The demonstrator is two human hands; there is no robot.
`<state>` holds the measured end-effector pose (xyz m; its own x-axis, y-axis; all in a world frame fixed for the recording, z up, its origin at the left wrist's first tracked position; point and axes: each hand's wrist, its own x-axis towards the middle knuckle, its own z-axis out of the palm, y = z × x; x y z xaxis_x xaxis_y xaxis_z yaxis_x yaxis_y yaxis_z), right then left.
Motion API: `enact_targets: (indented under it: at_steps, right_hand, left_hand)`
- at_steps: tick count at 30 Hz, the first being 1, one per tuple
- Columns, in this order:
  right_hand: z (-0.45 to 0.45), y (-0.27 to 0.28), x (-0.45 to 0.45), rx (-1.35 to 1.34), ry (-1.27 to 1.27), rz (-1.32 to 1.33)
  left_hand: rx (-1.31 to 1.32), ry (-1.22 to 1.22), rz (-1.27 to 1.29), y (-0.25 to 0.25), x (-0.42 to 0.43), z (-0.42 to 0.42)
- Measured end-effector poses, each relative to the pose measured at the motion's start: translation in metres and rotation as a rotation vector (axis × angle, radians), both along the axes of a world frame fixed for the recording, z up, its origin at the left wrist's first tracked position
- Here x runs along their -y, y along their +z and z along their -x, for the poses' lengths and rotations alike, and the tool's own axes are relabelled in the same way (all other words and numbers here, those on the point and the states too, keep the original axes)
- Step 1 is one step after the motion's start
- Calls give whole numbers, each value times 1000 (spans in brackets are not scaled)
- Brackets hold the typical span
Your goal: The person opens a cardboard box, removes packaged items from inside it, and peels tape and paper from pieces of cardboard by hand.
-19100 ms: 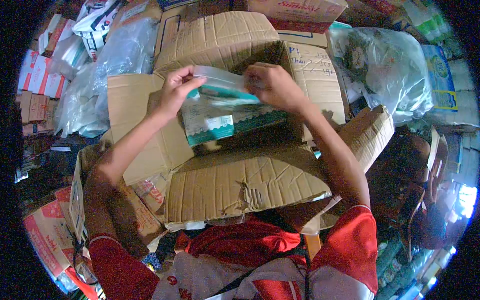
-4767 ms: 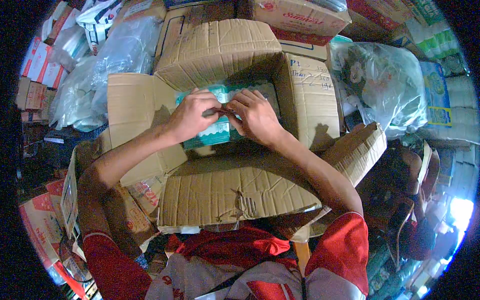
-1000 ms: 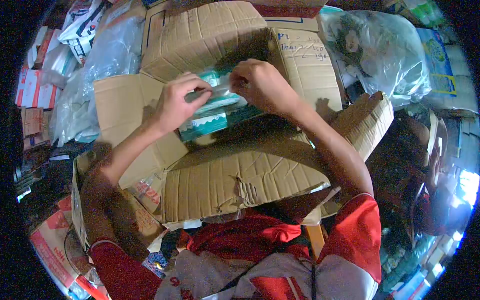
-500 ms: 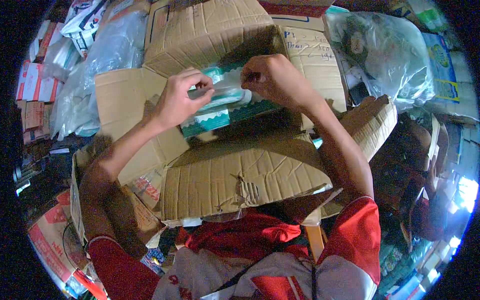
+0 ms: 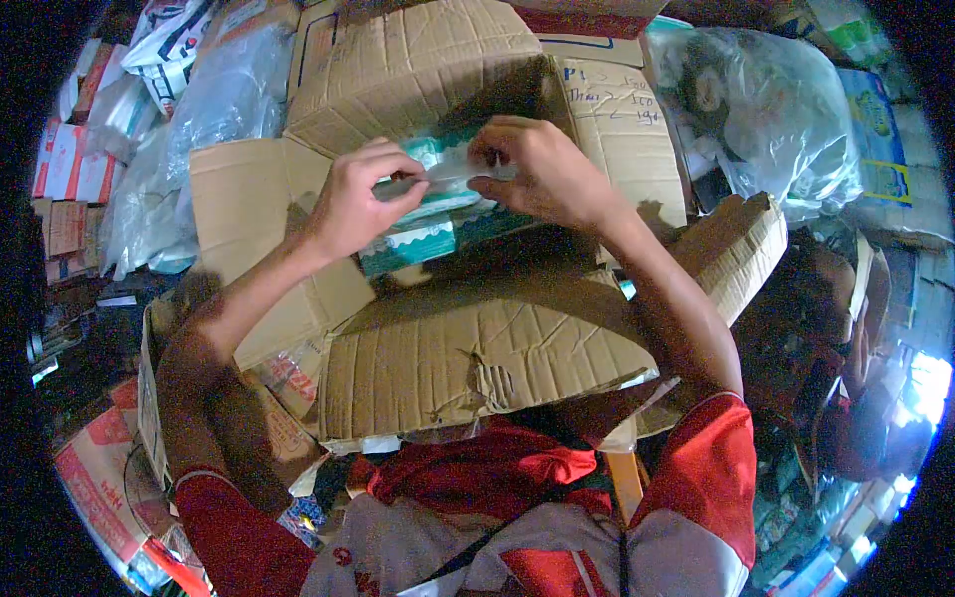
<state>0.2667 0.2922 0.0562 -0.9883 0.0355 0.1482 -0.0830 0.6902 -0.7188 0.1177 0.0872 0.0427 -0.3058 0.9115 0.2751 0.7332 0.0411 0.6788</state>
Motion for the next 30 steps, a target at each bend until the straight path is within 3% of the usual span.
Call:
enact_targets:
  at_steps: [14,17,30]
  right_hand:
    - [-1,-2,1,35,-2,28]
    - [-1,-4,1,-12,23,-7]
    - [0,2,9,-14,23,68]
  left_hand:
    - [83,0,5,-2,0,-3]
    - [-32,-22,-16,-1,1,-3]
    - [-59,-23,-68,-1,0,-3]
